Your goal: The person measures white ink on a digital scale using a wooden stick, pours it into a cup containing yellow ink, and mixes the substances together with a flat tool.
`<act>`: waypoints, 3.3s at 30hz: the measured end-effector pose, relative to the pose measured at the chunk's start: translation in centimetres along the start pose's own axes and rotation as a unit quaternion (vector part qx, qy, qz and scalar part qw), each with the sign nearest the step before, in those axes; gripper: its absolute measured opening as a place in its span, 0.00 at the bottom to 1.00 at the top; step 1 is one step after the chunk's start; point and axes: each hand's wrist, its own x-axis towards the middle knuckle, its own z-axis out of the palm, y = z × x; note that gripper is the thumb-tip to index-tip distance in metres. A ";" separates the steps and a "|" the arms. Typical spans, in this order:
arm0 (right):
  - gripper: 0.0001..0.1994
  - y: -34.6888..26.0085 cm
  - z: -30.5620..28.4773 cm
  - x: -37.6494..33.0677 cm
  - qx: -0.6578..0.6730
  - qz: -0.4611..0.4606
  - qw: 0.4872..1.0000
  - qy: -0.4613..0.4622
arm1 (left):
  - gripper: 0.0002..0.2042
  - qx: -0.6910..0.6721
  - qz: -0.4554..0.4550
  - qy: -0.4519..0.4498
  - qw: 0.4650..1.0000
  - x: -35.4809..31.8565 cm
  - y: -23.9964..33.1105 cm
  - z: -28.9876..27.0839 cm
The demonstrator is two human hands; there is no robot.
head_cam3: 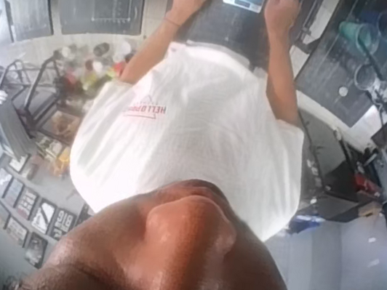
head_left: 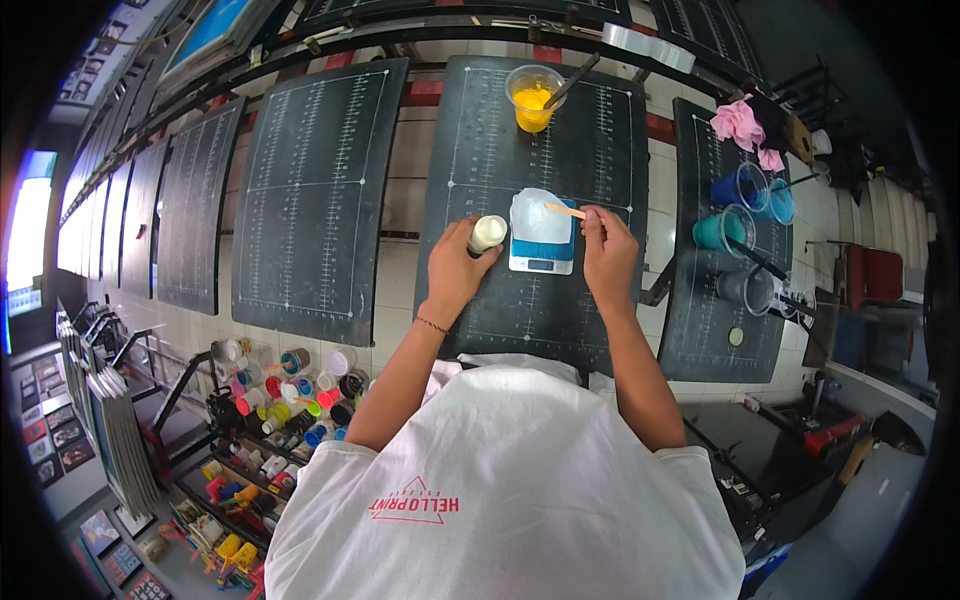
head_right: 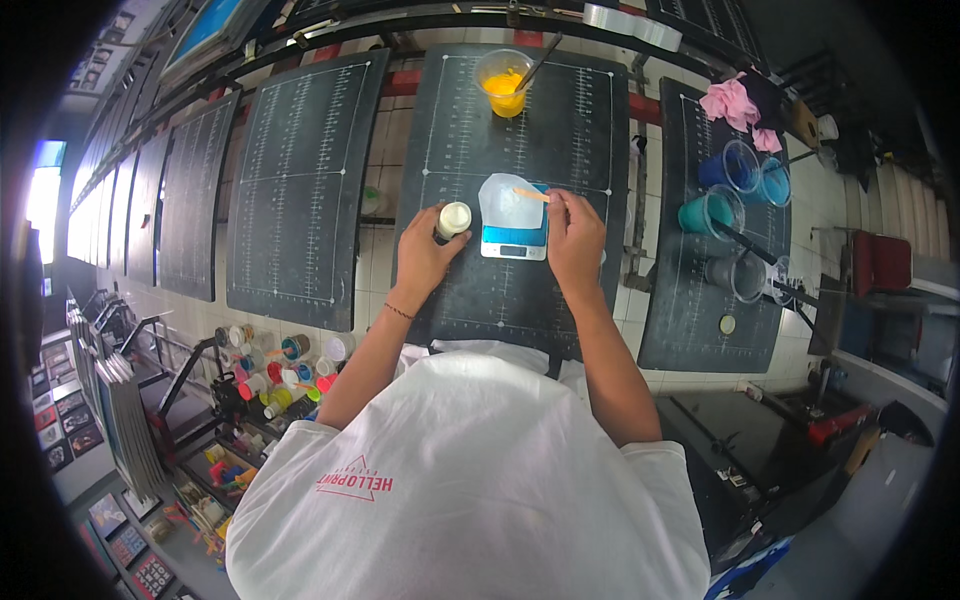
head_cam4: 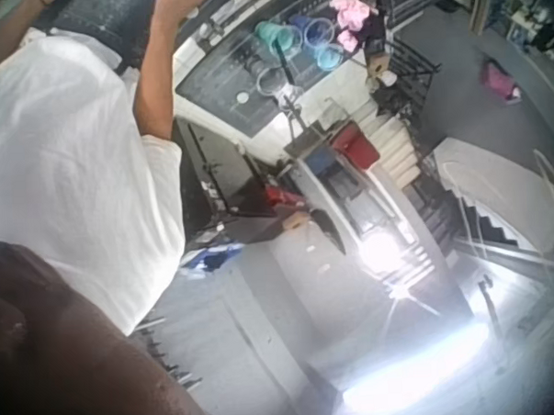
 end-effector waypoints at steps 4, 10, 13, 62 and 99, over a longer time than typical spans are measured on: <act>0.14 0.7 -0.3 0.1 0.104 0.117 0.988 -0.002 | 0.23 0.004 0.004 -0.001 1.000 0.1 -0.1 0.1; 0.16 0.3 -0.8 0.3 0.139 0.167 0.976 -0.017 | 0.23 0.005 0.001 -0.003 1.000 0.1 -0.1 0.0; 0.15 0.1 -0.8 0.4 0.154 0.174 0.972 -0.014 | 0.23 0.007 0.001 -0.003 1.000 0.0 0.0 -0.1; 0.14 -2.3 -1.2 1.6 0.164 0.187 0.966 -0.068 | 0.24 -0.003 0.030 -0.002 1.000 0.4 1.1 -0.1; 0.14 -1.3 -1.3 1.1 0.112 0.101 0.988 -0.040 | 0.24 0.006 0.000 -0.003 1.000 -0.1 -0.4 0.0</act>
